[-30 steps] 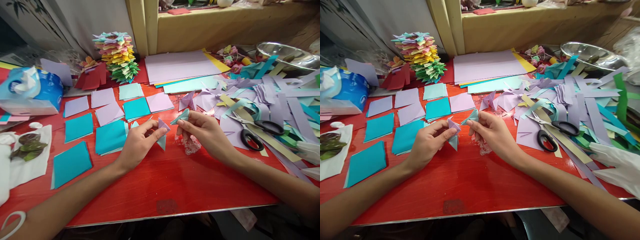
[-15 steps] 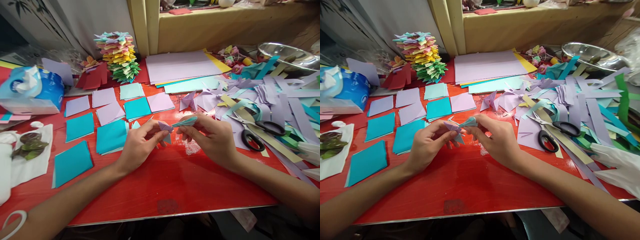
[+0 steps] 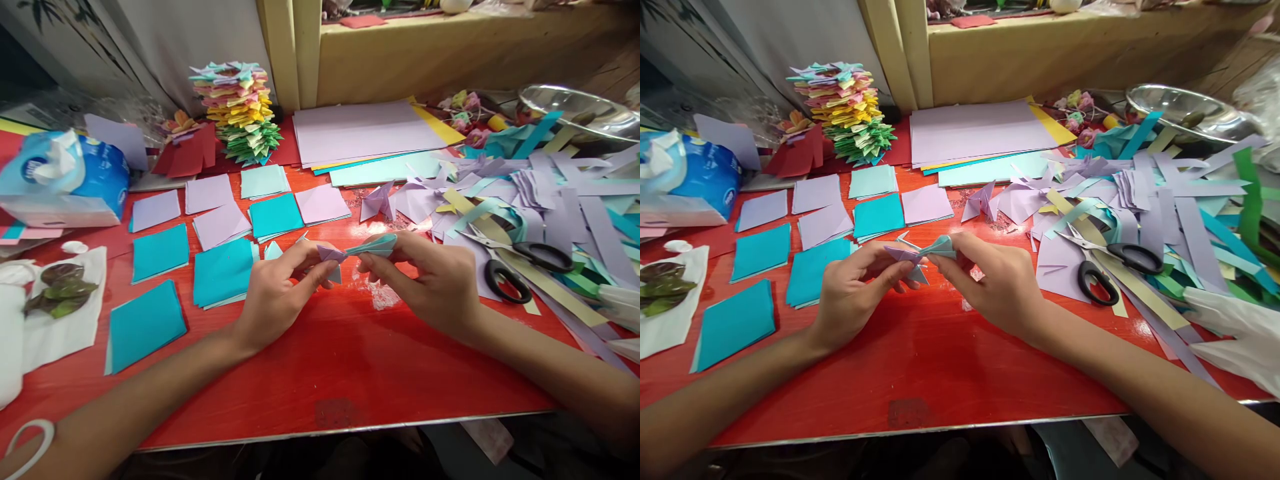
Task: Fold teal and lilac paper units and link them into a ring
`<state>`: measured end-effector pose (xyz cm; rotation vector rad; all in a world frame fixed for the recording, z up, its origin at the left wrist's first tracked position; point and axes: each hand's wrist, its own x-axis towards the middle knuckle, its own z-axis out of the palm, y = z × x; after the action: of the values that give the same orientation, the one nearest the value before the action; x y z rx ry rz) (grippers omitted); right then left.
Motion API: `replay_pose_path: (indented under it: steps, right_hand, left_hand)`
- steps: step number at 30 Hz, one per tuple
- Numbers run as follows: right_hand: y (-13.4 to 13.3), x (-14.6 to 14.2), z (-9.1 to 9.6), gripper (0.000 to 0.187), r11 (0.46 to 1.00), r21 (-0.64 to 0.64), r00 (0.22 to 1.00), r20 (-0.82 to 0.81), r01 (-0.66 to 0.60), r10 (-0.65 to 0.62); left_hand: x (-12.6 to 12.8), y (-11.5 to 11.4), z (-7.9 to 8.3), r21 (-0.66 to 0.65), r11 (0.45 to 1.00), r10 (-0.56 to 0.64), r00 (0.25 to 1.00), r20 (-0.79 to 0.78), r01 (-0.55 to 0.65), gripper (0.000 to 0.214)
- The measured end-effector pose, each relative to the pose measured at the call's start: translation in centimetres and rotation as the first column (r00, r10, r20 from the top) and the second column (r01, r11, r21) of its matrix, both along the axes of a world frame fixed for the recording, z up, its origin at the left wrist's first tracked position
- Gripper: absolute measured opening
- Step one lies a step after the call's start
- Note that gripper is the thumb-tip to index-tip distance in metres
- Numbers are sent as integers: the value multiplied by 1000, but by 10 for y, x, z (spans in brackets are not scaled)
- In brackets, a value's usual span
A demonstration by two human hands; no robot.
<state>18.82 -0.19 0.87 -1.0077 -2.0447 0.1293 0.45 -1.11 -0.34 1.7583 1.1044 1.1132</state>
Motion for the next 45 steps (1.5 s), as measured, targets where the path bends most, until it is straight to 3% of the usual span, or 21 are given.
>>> replay_pose_path:
  steps: [13, 19, 25, 30, 34, 38, 45]
  right_hand:
    - [-1, 1, 3, 8, 998, 28, 997, 56, -55, 53]
    - [1, 6, 1, 13, 967, 236, 983, 177, -95, 53]
    - [5, 13, 0, 27, 896, 367, 936, 329, -249, 125]
    - [4, 13, -1, 27, 908, 339, 943, 301, -244, 141]
    - [3, 10, -1, 22, 941, 304, 966, 250, -146, 69]
    - [1, 6, 0, 10, 965, 235, 983, 165, -114, 76]
    - [-2, 3, 2, 10, 992, 101, 994, 86, -78, 69]
  left_hand:
    - [0, -1, 1, 20, 1000, 16, 998, -59, -14, 13]
    - [1, -1, 4, 20, 999, 32, 997, -68, -31, 13]
    - [2, -2, 5, 55, 998, 48, 994, -97, -43, 12]
    - [1, -2, 4, 83, 996, 40, 993, -115, -31, 11]
    - [-1, -2, 3, 116, 993, 37, 987, -159, -18, 13]
    - [-2, -2, 1, 140, 990, 44, 982, -185, -18, 13]
    - [-1, -2, -1, 179, 984, 56, 979, -194, -21, 15]
